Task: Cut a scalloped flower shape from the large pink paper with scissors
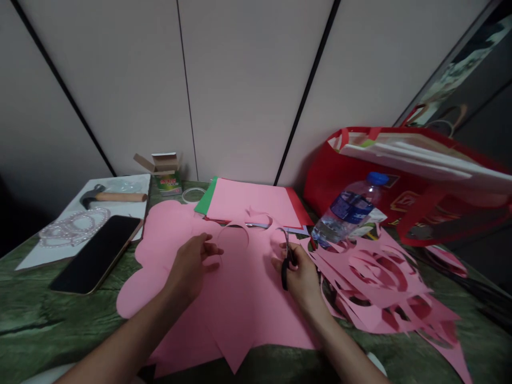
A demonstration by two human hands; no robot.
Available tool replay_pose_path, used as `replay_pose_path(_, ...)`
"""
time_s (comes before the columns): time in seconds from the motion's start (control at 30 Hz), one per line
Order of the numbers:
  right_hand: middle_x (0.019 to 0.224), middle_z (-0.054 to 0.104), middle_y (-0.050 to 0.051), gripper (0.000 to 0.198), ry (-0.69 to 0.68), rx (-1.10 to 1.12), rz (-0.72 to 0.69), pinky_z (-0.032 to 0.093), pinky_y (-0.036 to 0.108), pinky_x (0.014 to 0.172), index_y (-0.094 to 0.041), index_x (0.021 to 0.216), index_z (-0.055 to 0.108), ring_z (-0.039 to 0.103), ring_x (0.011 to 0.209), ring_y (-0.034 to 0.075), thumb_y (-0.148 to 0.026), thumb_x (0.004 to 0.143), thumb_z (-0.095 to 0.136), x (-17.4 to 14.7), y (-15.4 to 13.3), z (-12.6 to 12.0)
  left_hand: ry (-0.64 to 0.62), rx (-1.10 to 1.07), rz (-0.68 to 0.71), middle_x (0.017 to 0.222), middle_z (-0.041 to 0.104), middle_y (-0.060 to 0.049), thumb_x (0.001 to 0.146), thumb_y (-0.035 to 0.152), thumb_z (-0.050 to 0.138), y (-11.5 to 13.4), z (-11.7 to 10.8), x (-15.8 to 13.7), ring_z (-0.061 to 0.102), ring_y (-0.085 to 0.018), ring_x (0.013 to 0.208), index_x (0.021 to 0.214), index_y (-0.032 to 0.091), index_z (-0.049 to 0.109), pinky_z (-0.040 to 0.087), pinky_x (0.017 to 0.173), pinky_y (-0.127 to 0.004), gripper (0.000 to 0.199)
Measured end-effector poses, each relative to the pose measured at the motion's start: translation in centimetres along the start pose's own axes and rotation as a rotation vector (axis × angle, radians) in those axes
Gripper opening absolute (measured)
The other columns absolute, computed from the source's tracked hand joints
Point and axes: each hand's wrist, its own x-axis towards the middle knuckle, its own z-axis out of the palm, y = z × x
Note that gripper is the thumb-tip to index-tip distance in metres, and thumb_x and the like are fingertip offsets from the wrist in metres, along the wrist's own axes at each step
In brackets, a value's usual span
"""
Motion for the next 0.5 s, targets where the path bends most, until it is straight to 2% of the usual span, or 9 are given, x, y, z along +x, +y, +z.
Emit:
replay_pose_path(0.2,0.067,0.056,0.001,0.018,-0.001,-0.116,-0.064,0.042,0.029,0.06,-0.017,0.078,0.056,0.051,0.061,0.018,-0.018,0.06,0.053,0.3,0.9,0.3,-0.015,-0.008,0.004,0.05,0.052,0.003,0.066,0.028,0.057,-0.4,0.0,0.0,0.058,-0.02,0.063,0.068,0.017,0.056,0.044,0.054,-0.031,0.012)
replay_pose_path(0.37,0.087,0.062,0.008,0.03,-0.008,-0.195,-0.13,0.044,0.035,0.073,-0.017,0.089,0.058,0.055,0.08,0.024,-0.013,0.06,0.052,0.6,1.8,0.2,-0.023,-0.013,-0.003,0.05,0.053,0.002,0.064,0.027,0.059,-0.3,0.0,-0.1,0.058,-0.019,0.062,0.065,0.016,0.056,0.044,0.053,-0.03,0.011)
replay_pose_path(0.5,0.09,0.062,0.01,0.034,-0.037,-0.238,-0.169,0.044,0.038,0.075,-0.017,0.09,0.058,0.056,0.084,0.025,-0.008,0.059,0.049,0.6,2.3,0.2,-0.028,-0.024,-0.008,0.047,0.051,0.003,0.066,0.028,0.057,-0.2,0.1,-0.1,0.058,-0.019,0.062,0.063,0.017,0.056,0.044,0.052,-0.03,0.011)
